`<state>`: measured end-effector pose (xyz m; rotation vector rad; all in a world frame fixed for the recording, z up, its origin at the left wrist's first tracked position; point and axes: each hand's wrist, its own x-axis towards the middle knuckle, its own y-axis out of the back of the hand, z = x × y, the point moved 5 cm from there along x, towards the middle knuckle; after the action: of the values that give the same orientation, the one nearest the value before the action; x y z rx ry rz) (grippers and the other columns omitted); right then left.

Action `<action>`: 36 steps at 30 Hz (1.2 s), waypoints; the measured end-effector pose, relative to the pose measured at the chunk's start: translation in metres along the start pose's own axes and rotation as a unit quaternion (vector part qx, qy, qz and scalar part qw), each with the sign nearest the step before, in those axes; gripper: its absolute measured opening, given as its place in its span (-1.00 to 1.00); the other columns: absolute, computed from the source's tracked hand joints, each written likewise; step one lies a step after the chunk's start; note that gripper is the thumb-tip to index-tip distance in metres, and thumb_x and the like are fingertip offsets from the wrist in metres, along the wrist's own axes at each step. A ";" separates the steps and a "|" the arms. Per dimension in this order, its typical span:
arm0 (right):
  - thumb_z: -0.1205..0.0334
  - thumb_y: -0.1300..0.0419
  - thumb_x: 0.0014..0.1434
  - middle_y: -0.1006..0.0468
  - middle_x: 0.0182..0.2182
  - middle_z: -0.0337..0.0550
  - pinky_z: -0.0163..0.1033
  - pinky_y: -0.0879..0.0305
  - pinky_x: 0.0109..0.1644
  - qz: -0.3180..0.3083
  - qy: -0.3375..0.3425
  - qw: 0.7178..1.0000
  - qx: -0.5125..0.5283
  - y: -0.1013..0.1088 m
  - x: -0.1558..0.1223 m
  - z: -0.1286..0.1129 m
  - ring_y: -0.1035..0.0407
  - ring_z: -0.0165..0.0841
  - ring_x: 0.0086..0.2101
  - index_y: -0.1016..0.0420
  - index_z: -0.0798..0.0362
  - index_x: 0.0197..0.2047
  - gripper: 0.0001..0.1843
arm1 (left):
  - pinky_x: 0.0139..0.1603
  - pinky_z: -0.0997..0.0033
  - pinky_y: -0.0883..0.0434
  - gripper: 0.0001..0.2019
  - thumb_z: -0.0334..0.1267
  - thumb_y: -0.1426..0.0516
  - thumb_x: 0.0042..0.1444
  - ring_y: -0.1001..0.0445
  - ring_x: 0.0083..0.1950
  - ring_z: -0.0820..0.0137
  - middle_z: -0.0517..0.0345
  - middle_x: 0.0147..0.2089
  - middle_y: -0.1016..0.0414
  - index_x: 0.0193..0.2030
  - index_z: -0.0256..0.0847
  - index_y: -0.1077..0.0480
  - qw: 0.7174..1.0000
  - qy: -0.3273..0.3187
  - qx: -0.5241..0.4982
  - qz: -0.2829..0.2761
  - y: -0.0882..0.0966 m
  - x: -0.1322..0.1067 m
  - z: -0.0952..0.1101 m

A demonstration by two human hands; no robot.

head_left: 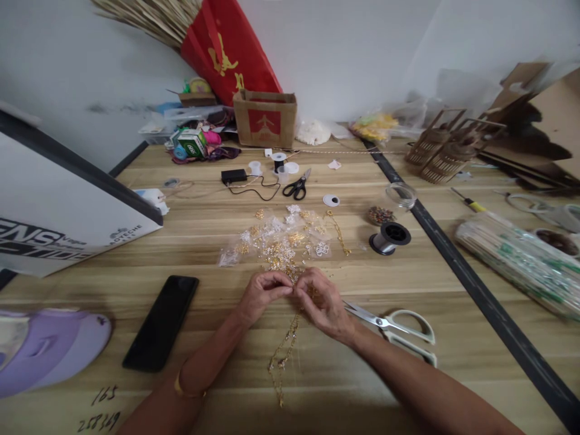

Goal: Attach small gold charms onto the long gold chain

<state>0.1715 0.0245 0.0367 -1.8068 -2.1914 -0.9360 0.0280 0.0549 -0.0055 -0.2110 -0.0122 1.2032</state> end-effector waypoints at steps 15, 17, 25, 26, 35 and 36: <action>0.28 -0.05 0.23 -0.39 -0.42 -0.16 -0.19 -0.24 -0.23 -0.004 -0.030 0.999 0.013 -0.002 -0.001 0.005 -0.29 -0.34 -0.35 -0.32 0.04 -0.34 -0.90 | -0.26 0.46 -0.35 -0.91 -0.31 -0.30 -0.12 -0.43 -0.34 0.41 0.12 -0.41 -0.51 -0.47 -0.29 -0.52 1.000 -0.012 0.025 0.001 -0.002 0.000 0.004; 0.27 -0.05 0.23 -0.39 -0.43 -0.17 -0.20 -0.24 -0.23 -0.004 -0.040 0.999 0.017 -0.002 -0.001 0.006 -0.29 -0.35 -0.35 -0.32 0.04 -0.35 -0.89 | -0.25 0.46 -0.35 -0.91 -0.32 -0.29 -0.10 -0.43 -0.33 0.42 0.13 -0.40 -0.51 -0.46 -0.29 -0.52 1.000 -0.013 0.028 -0.003 -0.002 0.000 0.004; 0.27 -0.06 0.23 -0.39 -0.43 -0.17 -0.22 -0.23 -0.24 -0.006 -0.055 0.998 0.024 -0.002 0.000 0.006 -0.29 -0.36 -0.36 -0.32 0.05 -0.37 -0.88 | -0.23 0.47 -0.35 -0.93 -0.32 -0.28 -0.07 -0.43 -0.32 0.42 0.13 -0.39 -0.51 -0.44 -0.29 -0.52 0.999 -0.015 0.033 -0.012 -0.002 -0.001 0.005; 0.27 -0.06 0.22 -0.39 -0.43 -0.17 -0.22 -0.23 -0.24 -0.007 -0.054 0.998 0.023 -0.002 0.000 0.006 -0.29 -0.36 -0.36 -0.32 0.05 -0.37 -0.88 | -0.24 0.47 -0.35 -0.93 -0.32 -0.28 -0.07 -0.43 -0.32 0.42 0.13 -0.39 -0.51 -0.44 -0.29 -0.52 0.999 -0.017 0.034 -0.013 -0.002 -0.001 0.005; 0.24 -0.09 0.23 -0.41 -0.43 -0.17 -0.22 -0.26 -0.26 0.000 -0.057 0.998 0.015 -0.004 -0.002 0.010 -0.30 -0.36 -0.36 -0.36 0.05 -0.34 -0.88 | -0.31 0.48 -0.36 -0.86 -0.26 -0.31 -0.14 -0.43 -0.39 0.43 0.14 -0.44 -0.53 -0.46 -0.29 -0.53 0.999 0.006 0.032 0.028 0.003 0.001 -0.001; 0.24 -0.09 0.23 -0.41 -0.43 -0.16 -0.22 -0.26 -0.26 -0.001 -0.058 0.998 0.015 -0.005 -0.002 0.011 -0.30 -0.36 -0.36 -0.37 0.05 -0.34 -0.88 | -0.32 0.48 -0.36 -0.86 -0.26 -0.32 -0.16 -0.43 -0.39 0.43 0.14 -0.44 -0.53 -0.46 -0.28 -0.52 0.999 0.007 0.028 0.032 0.003 0.001 -0.001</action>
<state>0.1703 0.0283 0.0255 -1.8907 -2.2630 -0.8119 0.0258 0.0566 -0.0069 -0.1719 0.0411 1.2650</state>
